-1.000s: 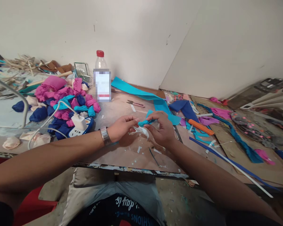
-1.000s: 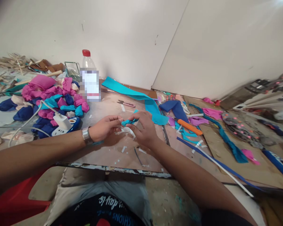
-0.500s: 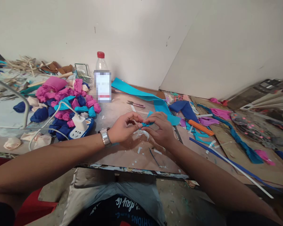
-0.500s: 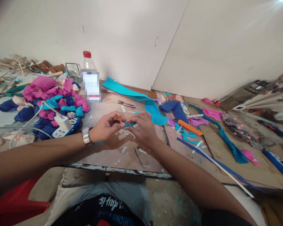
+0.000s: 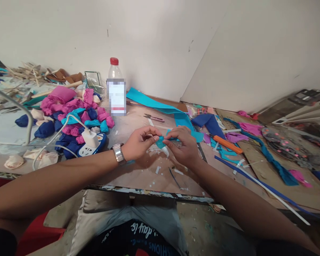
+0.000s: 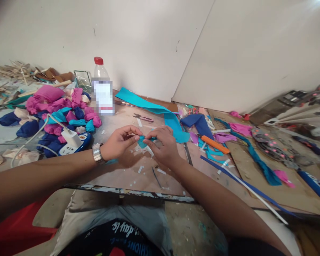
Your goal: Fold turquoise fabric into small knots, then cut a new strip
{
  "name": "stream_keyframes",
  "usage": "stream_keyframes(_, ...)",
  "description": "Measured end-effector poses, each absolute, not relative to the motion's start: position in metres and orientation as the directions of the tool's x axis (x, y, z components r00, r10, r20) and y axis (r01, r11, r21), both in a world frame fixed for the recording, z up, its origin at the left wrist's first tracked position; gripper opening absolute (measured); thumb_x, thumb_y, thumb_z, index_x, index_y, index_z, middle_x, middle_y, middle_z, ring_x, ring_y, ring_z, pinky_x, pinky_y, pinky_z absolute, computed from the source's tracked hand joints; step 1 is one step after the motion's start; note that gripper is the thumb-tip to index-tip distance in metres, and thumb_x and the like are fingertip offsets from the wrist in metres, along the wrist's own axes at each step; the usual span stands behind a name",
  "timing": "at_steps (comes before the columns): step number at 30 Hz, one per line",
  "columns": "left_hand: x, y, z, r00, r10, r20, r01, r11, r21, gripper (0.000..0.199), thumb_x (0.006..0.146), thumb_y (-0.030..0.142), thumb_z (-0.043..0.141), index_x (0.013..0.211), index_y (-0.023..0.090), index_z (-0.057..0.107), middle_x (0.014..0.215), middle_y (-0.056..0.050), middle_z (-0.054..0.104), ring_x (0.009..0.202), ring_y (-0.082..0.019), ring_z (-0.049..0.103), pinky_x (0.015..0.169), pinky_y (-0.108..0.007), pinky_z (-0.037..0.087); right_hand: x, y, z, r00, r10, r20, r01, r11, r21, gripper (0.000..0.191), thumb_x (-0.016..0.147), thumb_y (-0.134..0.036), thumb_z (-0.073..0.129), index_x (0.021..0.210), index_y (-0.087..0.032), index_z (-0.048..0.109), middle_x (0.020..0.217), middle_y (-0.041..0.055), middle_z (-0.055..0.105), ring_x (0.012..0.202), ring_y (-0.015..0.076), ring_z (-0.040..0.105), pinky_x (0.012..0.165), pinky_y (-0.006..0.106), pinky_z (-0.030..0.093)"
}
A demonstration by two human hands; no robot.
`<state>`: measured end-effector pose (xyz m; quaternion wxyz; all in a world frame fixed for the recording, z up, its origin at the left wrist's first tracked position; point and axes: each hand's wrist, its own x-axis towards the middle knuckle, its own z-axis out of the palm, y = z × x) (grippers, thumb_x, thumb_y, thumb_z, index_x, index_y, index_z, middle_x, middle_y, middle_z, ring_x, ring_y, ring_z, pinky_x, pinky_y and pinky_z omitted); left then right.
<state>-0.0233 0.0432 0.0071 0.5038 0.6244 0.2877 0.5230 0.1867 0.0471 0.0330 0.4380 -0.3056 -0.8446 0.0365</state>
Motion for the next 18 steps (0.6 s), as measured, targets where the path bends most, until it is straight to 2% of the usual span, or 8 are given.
stream_keyframes(6,-0.0231,0.0426,0.0070,0.291,0.891,0.349,-0.171,-0.311,0.935,0.033,0.090,0.046,0.076,0.101,0.015,0.075,0.096,-0.008,0.077,0.084,-0.017,0.069,0.077,-0.030,0.054,0.1879,0.0478,0.0307,-0.403,0.581,0.707,0.510,0.784,-0.354,0.020,0.098,-0.042,0.071,0.089,-0.025,0.067,0.086,0.0027,0.075,0.085,0.0224,0.067,0.089,0.043,0.044)
stream_keyframes(11,-0.0220,0.0400,0.0082,0.309,0.878,0.366,-0.146,-0.337,0.930,0.035,0.084,0.044,0.083,0.103,0.016,0.074,0.102,-0.010,0.079,0.089,-0.018,0.071,0.080,-0.032,0.055,0.1891,0.0502,0.0280,-0.397,0.604,0.690,0.505,0.772,-0.386,0.022,0.097,-0.047,0.070,0.092,-0.026,0.067,0.087,0.0024,0.075,0.087,0.0231,0.069,0.096,0.046,0.046)
stream_keyframes(15,-0.0215,0.0398,0.0085,0.297,0.884,0.362,-0.148,-0.331,0.932,0.034,0.084,0.045,0.083,0.100,0.016,0.072,0.099,-0.008,0.077,0.086,-0.017,0.071,0.078,-0.031,0.054,0.1897,0.0507,0.0270,-0.394,0.635,0.664,0.508,0.753,-0.419,0.023,0.095,-0.049,0.072,0.090,-0.027,0.068,0.086,0.0028,0.075,0.086,0.0238,0.068,0.095,0.046,0.049)
stream_keyframes(18,-0.0217,0.0409,0.0088,0.291,0.893,0.342,-0.175,-0.302,0.937,0.034,0.084,0.045,0.082,0.099,0.017,0.070,0.098,-0.007,0.076,0.081,-0.016,0.069,0.076,-0.031,0.054,0.1898,0.0498,0.0273,-0.405,0.621,0.671,0.493,0.766,-0.412,0.022,0.094,-0.049,0.074,0.094,-0.027,0.069,0.089,0.0032,0.076,0.089,0.0245,0.069,0.100,0.047,0.048)
